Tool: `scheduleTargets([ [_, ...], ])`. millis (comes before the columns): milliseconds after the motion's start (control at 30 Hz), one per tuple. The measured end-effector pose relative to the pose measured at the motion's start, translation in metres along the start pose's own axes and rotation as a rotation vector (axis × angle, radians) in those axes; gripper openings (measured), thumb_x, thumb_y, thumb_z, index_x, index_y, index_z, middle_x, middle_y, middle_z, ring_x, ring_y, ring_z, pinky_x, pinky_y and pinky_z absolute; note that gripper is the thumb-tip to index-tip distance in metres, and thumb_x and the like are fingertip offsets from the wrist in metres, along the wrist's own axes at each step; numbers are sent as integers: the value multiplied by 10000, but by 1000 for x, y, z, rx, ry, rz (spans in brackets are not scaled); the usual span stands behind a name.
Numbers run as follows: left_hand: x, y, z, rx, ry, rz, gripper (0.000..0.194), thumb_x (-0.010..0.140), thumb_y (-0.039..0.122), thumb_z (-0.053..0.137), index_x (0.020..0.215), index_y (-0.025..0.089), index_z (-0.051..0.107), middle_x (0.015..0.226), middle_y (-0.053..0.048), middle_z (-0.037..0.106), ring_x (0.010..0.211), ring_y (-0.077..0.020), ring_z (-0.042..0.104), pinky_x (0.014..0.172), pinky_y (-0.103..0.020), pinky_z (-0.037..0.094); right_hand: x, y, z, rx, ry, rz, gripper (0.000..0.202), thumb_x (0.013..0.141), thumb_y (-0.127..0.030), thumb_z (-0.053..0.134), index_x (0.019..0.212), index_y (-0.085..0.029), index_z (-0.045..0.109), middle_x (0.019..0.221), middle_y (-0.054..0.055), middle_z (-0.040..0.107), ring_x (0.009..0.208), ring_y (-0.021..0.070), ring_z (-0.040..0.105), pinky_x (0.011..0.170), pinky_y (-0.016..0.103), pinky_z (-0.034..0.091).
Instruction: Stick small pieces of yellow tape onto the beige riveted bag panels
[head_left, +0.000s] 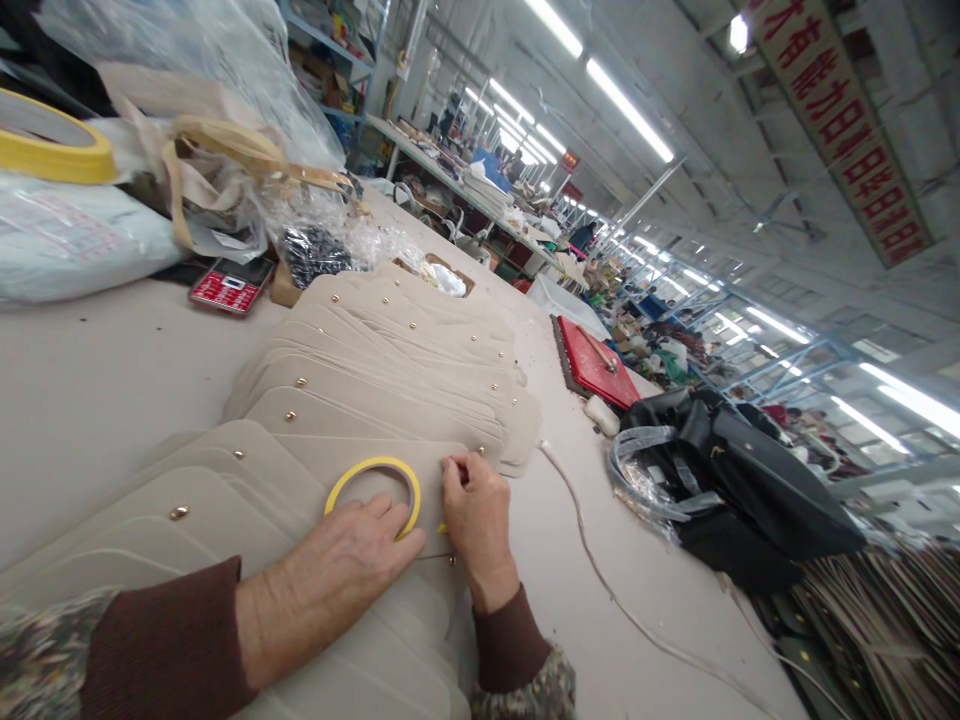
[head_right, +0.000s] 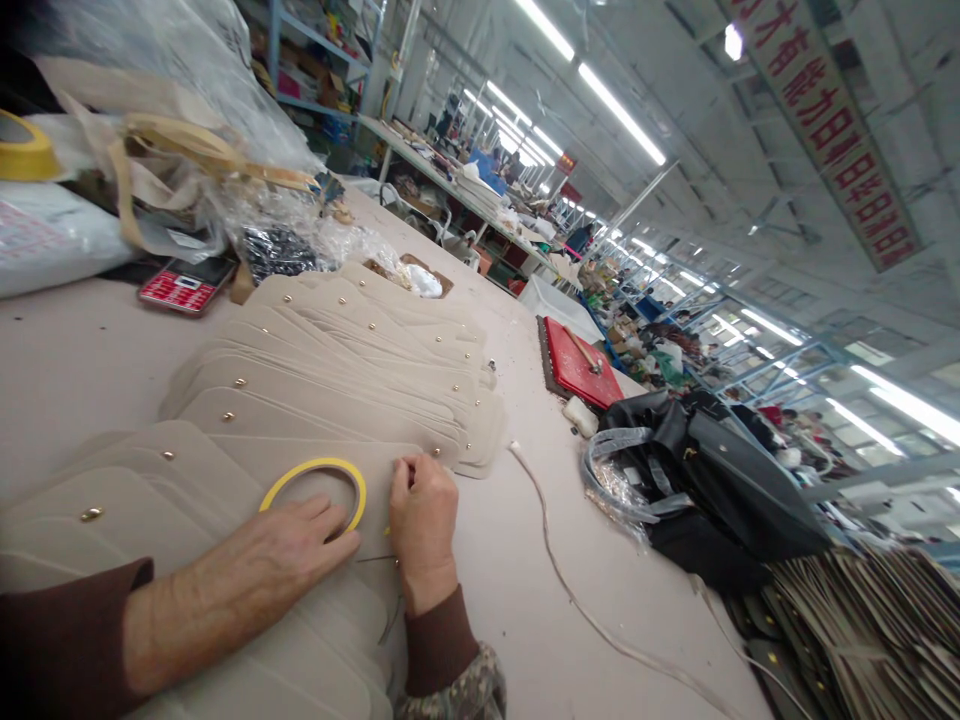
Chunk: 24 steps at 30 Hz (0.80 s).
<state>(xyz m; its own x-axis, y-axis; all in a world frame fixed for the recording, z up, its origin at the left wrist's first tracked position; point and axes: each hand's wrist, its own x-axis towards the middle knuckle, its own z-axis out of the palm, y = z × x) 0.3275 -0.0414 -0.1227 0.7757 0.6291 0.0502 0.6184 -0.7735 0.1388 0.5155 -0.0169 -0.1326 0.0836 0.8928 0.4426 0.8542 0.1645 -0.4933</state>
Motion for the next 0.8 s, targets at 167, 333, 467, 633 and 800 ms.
scheduleTargets([
  [167,-2,-2,1,-18,74,10,356,819,-70,512,970,221,653,956,-82,697,873,-324,648,762,-446,495,5,-1,-14,74,-12,67,123,970,-221,652,1031,-183,751,951,77,772,849,230,729,795,328,560],
  [333,0,-1,-5,-66,64,-32,301,881,-16,505,969,219,670,943,-93,686,867,-334,632,763,-467,484,10,2,-23,123,-3,198,325,923,-230,614,1211,-138,732,955,89,780,782,231,720,790,370,571],
  [467,-1,-1,-6,-81,58,-31,292,911,-3,493,977,220,670,945,-90,684,880,-332,628,777,-470,475,15,-3,-24,333,-59,364,308,842,-304,718,1113,-171,780,819,24,780,701,201,704,704,316,565],
  [633,-3,-4,-11,-180,70,-15,264,916,4,478,960,213,633,952,-81,673,864,-299,615,743,-421,432,12,-13,-42,436,-145,337,248,868,-402,689,906,-190,812,794,22,785,731,193,683,712,304,508],
  [800,-12,-8,-14,-301,188,81,218,946,34,462,935,227,561,921,-40,638,795,-238,562,708,-383,362,-1,-21,-66,543,-162,388,317,887,-483,668,858,-178,750,765,15,718,691,165,599,622,267,443],
])
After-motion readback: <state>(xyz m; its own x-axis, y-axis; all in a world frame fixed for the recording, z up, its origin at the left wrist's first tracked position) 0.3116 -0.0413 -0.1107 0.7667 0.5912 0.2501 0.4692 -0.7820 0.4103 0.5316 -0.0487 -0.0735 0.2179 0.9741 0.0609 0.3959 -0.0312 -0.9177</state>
